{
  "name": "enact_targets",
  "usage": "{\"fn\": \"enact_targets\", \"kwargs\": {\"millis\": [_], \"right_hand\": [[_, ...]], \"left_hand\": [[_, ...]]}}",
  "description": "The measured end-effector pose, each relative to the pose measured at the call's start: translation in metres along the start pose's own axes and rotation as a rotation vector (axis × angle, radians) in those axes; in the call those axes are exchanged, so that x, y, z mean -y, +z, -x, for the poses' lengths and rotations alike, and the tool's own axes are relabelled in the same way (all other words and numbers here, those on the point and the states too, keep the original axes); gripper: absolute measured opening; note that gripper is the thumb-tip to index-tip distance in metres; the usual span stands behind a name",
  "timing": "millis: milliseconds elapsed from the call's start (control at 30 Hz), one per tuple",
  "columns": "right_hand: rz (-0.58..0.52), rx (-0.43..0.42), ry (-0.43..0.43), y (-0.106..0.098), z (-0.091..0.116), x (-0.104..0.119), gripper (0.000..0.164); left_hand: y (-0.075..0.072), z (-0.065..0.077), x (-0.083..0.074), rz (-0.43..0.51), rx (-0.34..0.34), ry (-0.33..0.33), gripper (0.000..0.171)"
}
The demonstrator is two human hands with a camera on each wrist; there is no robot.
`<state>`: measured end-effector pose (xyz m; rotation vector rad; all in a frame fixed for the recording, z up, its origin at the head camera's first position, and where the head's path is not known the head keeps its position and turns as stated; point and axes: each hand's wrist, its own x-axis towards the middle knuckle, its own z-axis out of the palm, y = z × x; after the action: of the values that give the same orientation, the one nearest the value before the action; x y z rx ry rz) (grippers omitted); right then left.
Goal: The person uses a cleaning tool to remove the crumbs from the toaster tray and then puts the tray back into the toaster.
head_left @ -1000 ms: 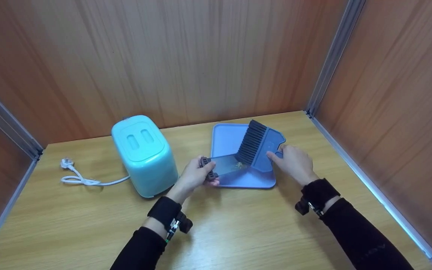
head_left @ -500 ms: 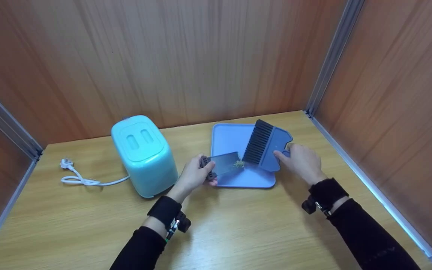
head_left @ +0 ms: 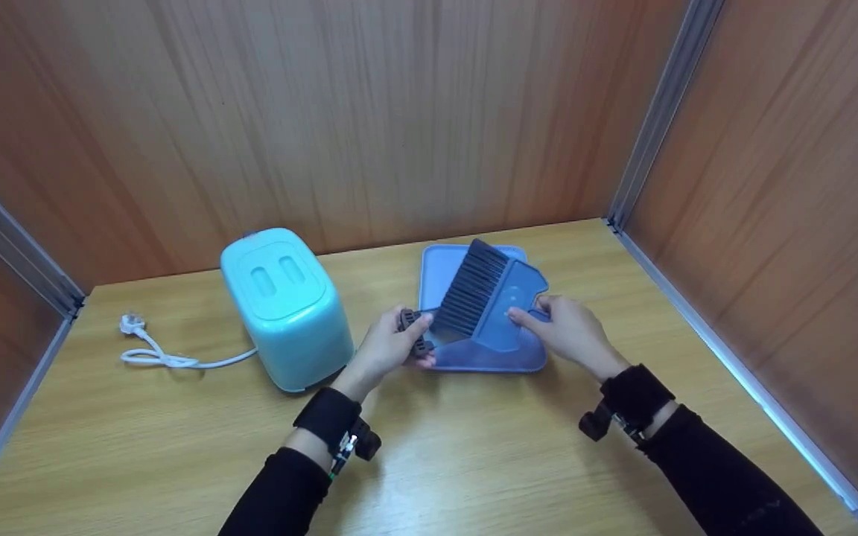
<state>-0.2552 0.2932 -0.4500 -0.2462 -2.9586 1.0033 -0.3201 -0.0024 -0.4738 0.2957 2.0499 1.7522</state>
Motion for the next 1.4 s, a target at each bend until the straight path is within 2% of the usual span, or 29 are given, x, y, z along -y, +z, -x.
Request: {"fn": "enact_targets", "kwargs": {"millis": [100,233,567,733,1000,1200,1400], "right_hand": [[-0.032,0.027,-0.006,0.007,0.002,0.005,0.054],[0.004,0.027,-0.042,0.012,0.004,0.008,0.052],[0.234,-0.051,-0.089,0.009,0.008,0.002,0.053],[0.304,-0.092,-0.106,0.005,0.009,-0.006,0.053],[0.427,-0.226,-0.143,0.000,0.010,-0.018,0.052],[0.494,-0.296,-0.147,-0.005,0.008,-0.025,0.052],[0.543,-0.437,-0.228,-0.012,0.008,-0.030,0.054]], "left_hand": [[0.000,0.001,-0.001,0.002,0.005,-0.013,0.030],[0.000,0.001,0.000,0.023,0.004,-0.024,0.029],[-0.001,0.003,0.000,0.000,-0.010,-0.033,0.025],[0.001,0.005,-0.001,-0.047,-0.012,0.000,0.024],[0.003,0.005,-0.002,-0.084,-0.014,0.020,0.022],[0.004,0.005,-0.002,-0.087,-0.015,0.039,0.022],[0.005,0.004,-0.001,-0.082,-0.017,0.044,0.023]]}}
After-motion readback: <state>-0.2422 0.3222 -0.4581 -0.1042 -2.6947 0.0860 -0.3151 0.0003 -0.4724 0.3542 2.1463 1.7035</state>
